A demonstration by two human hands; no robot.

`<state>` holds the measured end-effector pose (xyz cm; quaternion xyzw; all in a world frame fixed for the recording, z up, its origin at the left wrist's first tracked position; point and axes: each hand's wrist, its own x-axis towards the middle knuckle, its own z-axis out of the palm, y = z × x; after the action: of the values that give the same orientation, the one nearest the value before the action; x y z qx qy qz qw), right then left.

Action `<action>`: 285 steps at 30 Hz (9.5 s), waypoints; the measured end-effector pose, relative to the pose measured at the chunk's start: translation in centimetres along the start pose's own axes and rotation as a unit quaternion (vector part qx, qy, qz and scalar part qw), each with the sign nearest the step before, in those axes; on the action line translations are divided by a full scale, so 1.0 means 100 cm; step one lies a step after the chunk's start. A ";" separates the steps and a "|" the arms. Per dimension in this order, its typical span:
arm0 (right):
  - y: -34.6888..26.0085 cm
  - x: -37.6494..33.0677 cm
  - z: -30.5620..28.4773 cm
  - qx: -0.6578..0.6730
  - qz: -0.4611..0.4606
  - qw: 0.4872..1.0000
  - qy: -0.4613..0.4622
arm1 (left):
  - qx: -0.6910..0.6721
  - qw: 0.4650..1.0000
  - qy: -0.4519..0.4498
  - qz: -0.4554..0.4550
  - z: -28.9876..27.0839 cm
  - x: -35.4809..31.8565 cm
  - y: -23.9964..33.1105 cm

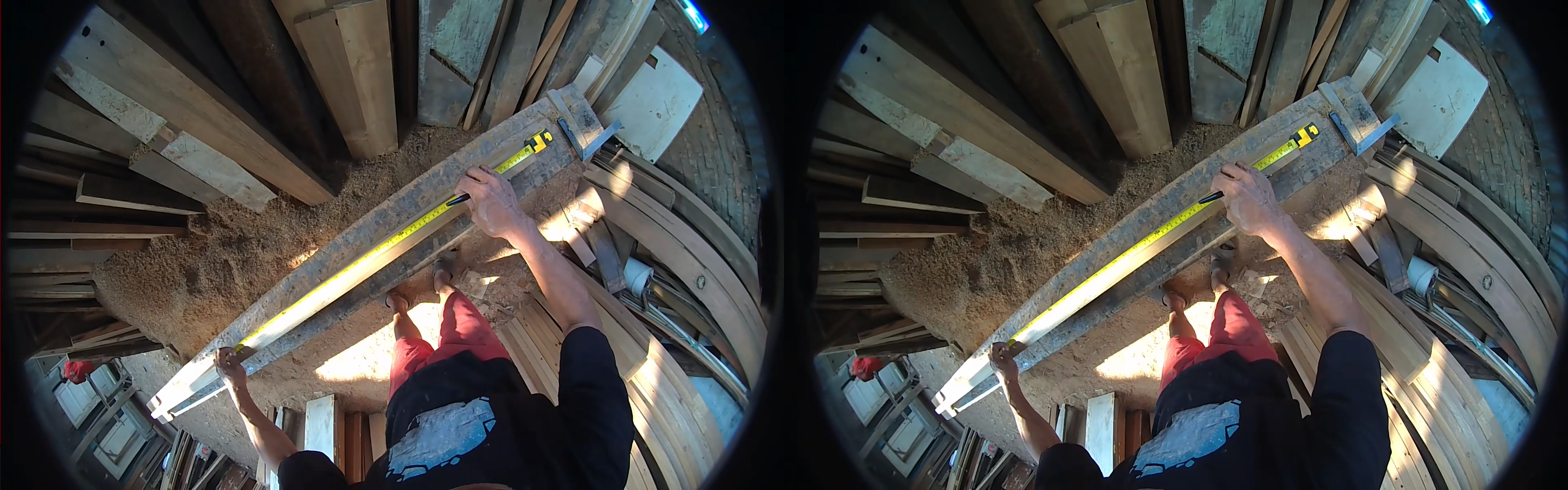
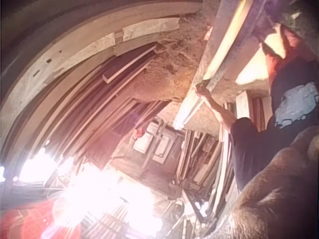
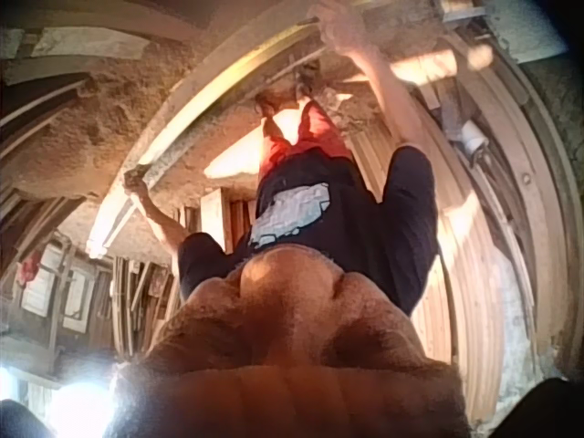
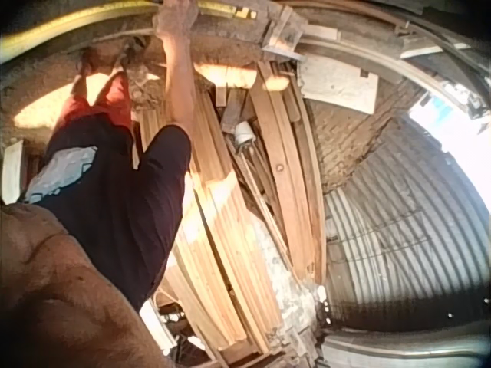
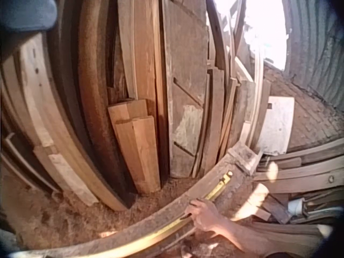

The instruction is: The person places a piece of wood on a workbench, measures and marks points along it with a measuring tape and a pencil, and draws lines across it using a square ruler and the pencil.

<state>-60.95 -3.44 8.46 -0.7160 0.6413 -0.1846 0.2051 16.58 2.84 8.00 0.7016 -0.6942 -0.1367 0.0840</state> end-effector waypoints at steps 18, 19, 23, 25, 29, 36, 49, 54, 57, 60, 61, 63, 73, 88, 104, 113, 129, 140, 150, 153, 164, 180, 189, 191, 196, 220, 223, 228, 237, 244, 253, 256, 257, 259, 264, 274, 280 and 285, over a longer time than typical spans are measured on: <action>0.003 0.001 0.001 0.003 -0.012 1.000 -0.015 | 0.024 0.999 0.009 -0.020 -0.001 0.000 0.007; 0.004 0.001 0.002 -0.011 -0.011 1.000 -0.015 | 0.022 0.999 0.001 -0.029 0.000 0.001 0.007; 0.001 0.001 0.002 -0.027 -0.001 1.000 -0.007 | 0.016 0.999 -0.008 -0.039 0.000 0.002 0.007; -0.001 0.002 -0.001 -0.023 0.007 1.000 -0.018 | 0.016 0.999 -0.006 -0.031 -0.002 0.002 0.003; -0.003 -0.003 0.002 -0.032 0.016 0.999 0.014 | 0.083 0.996 -0.007 -0.030 0.004 0.002 0.002; -0.004 -0.005 0.004 -0.025 0.055 0.998 -0.020 | 0.162 0.987 -0.011 -0.013 -0.002 -0.003 -0.013; -0.011 -0.006 -0.005 0.059 0.095 0.994 0.014 | 0.136 0.990 -0.020 0.023 0.001 0.000 -0.021; -0.037 -0.004 -0.001 0.078 0.122 0.989 0.032 | 0.112 0.991 -0.067 -0.026 -0.005 0.001 -0.022; -0.060 0.000 0.020 0.095 0.076 0.992 0.037 | 0.143 0.977 -0.125 -0.099 -0.010 0.001 -0.021; -0.118 0.011 0.037 0.099 0.067 0.993 0.016 | 0.117 0.990 -0.058 -0.052 -0.003 0.001 -0.013; -0.137 0.012 0.043 0.102 0.070 0.992 -0.004 | 0.066 0.997 -0.034 -0.035 0.003 0.004 -0.003; -0.177 0.017 0.067 0.096 0.062 0.993 -0.024 | 0.110 0.987 -0.056 -0.105 0.011 0.010 0.018; -0.349 0.034 0.151 -0.001 0.047 0.989 -0.138 | 0.018 0.986 -0.110 -0.120 -0.015 0.012 0.036; -0.355 0.035 0.193 -0.035 0.092 0.982 -0.161 | 0.012 0.993 -0.097 -0.070 -0.011 0.009 0.027; -0.461 0.005 0.184 0.274 0.010 0.960 0.057 | -0.034 0.996 -0.060 -0.049 -0.014 0.010 0.023; -0.476 -0.003 0.242 0.473 0.082 0.875 -0.065 | -0.062 0.996 -0.056 -0.035 -0.012 0.009 0.020; -0.493 0.004 0.294 0.229 -0.035 0.971 -0.060 | -0.106 0.994 -0.033 -0.019 -0.010 0.010 0.013; -0.491 0.008 0.300 0.224 -0.087 0.971 -0.019 | -0.118 0.991 -0.049 -0.031 -0.011 0.011 0.014; -0.499 0.010 0.302 0.207 -0.108 0.972 0.013 | -0.115 0.990 -0.058 -0.049 -0.014 0.011 0.016; -0.498 0.009 0.303 0.205 -0.112 0.972 0.024 | -0.113 0.990 -0.062 -0.050 -0.014 0.011 0.015; -0.496 0.009 0.305 0.190 -0.118 0.975 0.007 | -0.104 0.991 -0.066 -0.048 -0.013 0.011 0.014; -0.493 0.008 0.309 0.197 -0.114 0.974 0.017 | -0.105 0.992 -0.062 -0.041 -0.013 0.010 0.013; -0.493 0.009 0.309 0.188 -0.115 0.975 0.014 | -0.105 0.991 -0.075 -0.043 -0.013 0.011 0.013; -0.495 0.010 0.309 0.190 -0.115 0.975 0.012 | -0.104 0.991 -0.074 -0.044 -0.015 0.011 0.013; -0.495 0.010 0.305 0.188 -0.117 0.975 0.006 | -0.116 0.990 -0.068 -0.041 -0.014 0.011 0.014; -0.494 0.012 0.307 0.198 -0.122 0.973 0.014 | -0.098 0.992 -0.072 -0.038 -0.014 0.011 0.013; -0.491 0.011 0.307 0.201 -0.113 0.973 0.001 | -0.101 0.991 -0.079 -0.038 -0.014 0.011 0.013; -0.491 0.013 0.302 0.195 -0.129 0.972 -0.003 | -0.097 0.992 -0.075 -0.038 -0.014 0.011 0.014; -0.426 0.027 0.231 0.113 -0.078 0.990 0.045 | -0.092 0.992 -0.070 -0.042 -0.012 0.013 0.015; -0.301 0.038 0.158 -0.074 -0.024 0.988 -0.132 | -0.065 0.995 -0.071 -0.039 -0.003 0.011 0.008; -0.271 0.043 0.164 0.041 -0.029 0.985 -0.163 | -0.056 0.994 -0.083 -0.041 -0.007 0.014 0.009; -0.265 0.038 0.172 0.003 -0.032 0.989 -0.146 | -0.049 0.992 -0.103 -0.055 -0.013 0.015 0.011; -0.264 0.037 0.173 -0.005 -0.039 0.989 -0.144 | -0.042 0.992 -0.110 -0.050 -0.014 0.015 0.014; -0.263 0.036 0.171 -0.014 -0.044 0.989 -0.138 | -0.037 0.992 -0.116 -0.042 -0.017 0.021 0.025; -0.268 0.039 0.174 -0.011 -0.068 0.990 -0.126 | -0.032 0.989 -0.136 0.056 -0.008 0.032 0.096; -0.271 0.038 0.175 -0.013 -0.095 0.990 -0.102 | -0.117 0.988 -0.098 0.023 0.036 0.033 0.141; -0.274 0.039 0.171 -0.020 -0.062 0.990 -0.129 | -0.098 0.989 -0.108 0.026 0.036 0.037 0.143; -0.271 0.040 0.175 -0.026 -0.055 0.990 -0.126 | -0.098 0.988 -0.113 0.026 0.033 0.039 0.142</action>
<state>-28.46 -3.86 8.02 -0.7726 0.5746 -0.0873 0.2555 2.07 -1.17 8.93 0.6520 -0.7004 -0.2799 0.0771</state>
